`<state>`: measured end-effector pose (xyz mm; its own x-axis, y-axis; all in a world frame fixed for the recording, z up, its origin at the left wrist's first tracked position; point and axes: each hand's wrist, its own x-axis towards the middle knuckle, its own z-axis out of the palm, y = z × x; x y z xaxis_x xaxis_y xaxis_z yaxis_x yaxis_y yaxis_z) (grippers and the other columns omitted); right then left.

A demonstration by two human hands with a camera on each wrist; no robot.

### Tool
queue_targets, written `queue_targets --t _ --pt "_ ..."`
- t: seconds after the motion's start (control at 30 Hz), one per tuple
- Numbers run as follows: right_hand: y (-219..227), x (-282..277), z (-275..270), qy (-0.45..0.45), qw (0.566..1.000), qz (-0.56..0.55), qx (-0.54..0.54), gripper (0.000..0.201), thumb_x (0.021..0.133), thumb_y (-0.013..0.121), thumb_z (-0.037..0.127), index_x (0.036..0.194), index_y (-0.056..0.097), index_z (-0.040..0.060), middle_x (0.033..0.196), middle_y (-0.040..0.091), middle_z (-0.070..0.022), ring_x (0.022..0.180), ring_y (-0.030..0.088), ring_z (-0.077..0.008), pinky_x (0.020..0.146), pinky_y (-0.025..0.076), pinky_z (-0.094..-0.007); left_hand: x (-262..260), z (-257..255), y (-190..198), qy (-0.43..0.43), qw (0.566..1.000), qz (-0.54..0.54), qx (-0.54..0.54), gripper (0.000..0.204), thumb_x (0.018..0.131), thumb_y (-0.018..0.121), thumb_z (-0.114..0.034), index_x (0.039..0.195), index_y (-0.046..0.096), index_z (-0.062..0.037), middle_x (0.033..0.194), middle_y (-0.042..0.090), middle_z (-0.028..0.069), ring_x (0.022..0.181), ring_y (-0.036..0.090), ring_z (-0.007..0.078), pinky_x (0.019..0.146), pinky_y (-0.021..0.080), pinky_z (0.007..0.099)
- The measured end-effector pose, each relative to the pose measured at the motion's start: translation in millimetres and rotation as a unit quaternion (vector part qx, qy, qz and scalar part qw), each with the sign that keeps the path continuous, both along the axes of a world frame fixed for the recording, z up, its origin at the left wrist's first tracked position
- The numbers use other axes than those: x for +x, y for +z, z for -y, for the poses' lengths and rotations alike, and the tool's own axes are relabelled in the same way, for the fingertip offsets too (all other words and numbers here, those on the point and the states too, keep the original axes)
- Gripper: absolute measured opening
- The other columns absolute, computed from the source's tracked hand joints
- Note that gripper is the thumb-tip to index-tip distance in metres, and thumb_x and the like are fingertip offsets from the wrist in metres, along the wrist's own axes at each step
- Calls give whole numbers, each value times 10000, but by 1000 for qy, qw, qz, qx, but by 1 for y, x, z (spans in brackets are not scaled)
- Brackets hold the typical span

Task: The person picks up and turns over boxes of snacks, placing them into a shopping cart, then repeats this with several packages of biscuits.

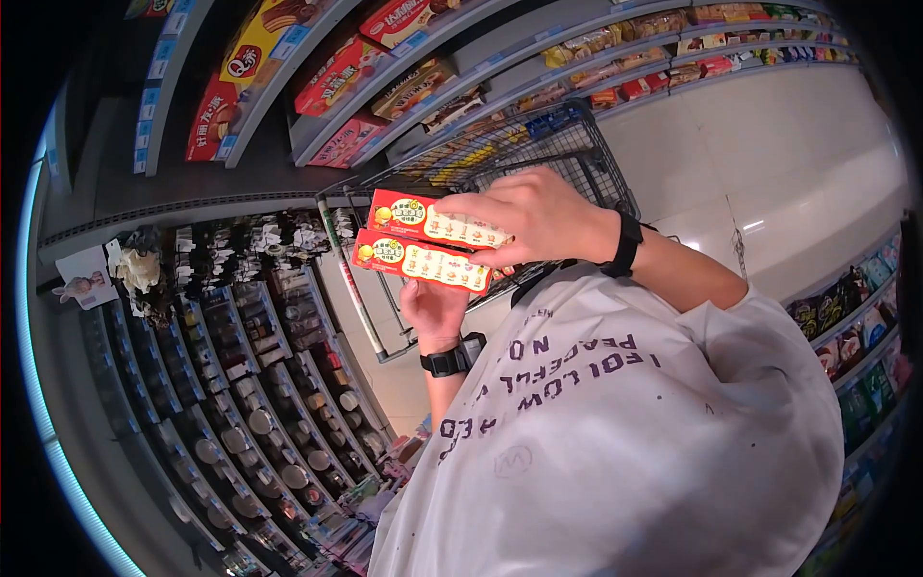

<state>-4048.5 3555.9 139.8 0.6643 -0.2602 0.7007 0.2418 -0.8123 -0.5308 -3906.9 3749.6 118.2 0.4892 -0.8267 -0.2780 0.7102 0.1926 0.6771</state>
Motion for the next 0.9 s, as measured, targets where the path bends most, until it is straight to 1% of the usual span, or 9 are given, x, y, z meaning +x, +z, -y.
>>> queue_targets --t 0.07,0.2,0.3,0.4,0.47,0.5,0.6,0.73,0.9 --pt "5 -3 1 3 994 -81 68 642 687 752 345 1265 543 162 743 642 -57 638 634 -241 570 511 -349 -1 3 4 -12 1000 25 5 823 733 652 -358 1432 320 -77 1433 408 90 1313 400 274 1109 295 464" --pt "3 1 1 6 996 -55 71 672 680 756 359 1269 513 144 724 628 -76 648 639 -252 575 510 -365 4 1 -2 -37 999 37 1 813 758 645 -399 1441 321 -101 1441 406 92 1316 396 269 1103 291 479" --pt "1 3 1 2 997 -52 63 665 683 750 361 1268 517 147 730 631 -82 651 639 -259 582 511 -370 3 3 -1 -19 1000 13 0 823 732 646 -324 1440 307 -78 1443 400 97 1327 384 276 1112 290 470" --pt "2 6 3 2 994 -81 73 634 719 733 362 1269 511 139 787 657 -96 675 648 -281 597 515 -382 7 4 -4 -21 999 33 9 761 799 617 -351 1438 308 -77 1439 410 99 1314 413 270 1090 335 470" --pt "3 7 5 24 955 -187 229 603 758 713 363 1273 504 129 859 687 -115 718 664 -303 624 524 -388 7 7 -2 16 993 38 109 661 892 537 -397 1425 322 -70 1426 430 101 1286 457 263 1055 392 467" --pt "-8 12 5 15 952 -165 259 587 783 703 380 1268 503 117 890 700 -136 745 678 -312 642 530 -379 10 7 -5 12 991 38 128 578 961 437 -416 1408 341 -61 1403 458 107 1250 498 261 1020 433 468" --pt "-28 18 11 41 920 -197 335 592 779 710 388 1262 511 111 873 702 -149 744 688 -297 644 530 -357 10 9 -8 -6 980 84 180 527 984 398 -385 1394 357 -58 1375 487 115 1235 512 259 1017 433 467" --pt "-41 23 14 30 902 -269 337 599 790 678 445 1237 547 68 869 696 -171 750 690 -286 652 524 -347 13 6 -11 -37 968 58 242 513 993 380 -401 1368 388 -50 1324 533 119 1190 551 253 1005 446 436" --pt "-53 33 15 40 889 -287 355 660 781 622 503 1212 568 6 865 676 -206 663 675 -290 630 531 -354 22 1 -23 -77 959 23 272 534 988 366 -462 1380 383 -100 1328 533 103 1168 569 252 881 524 487"
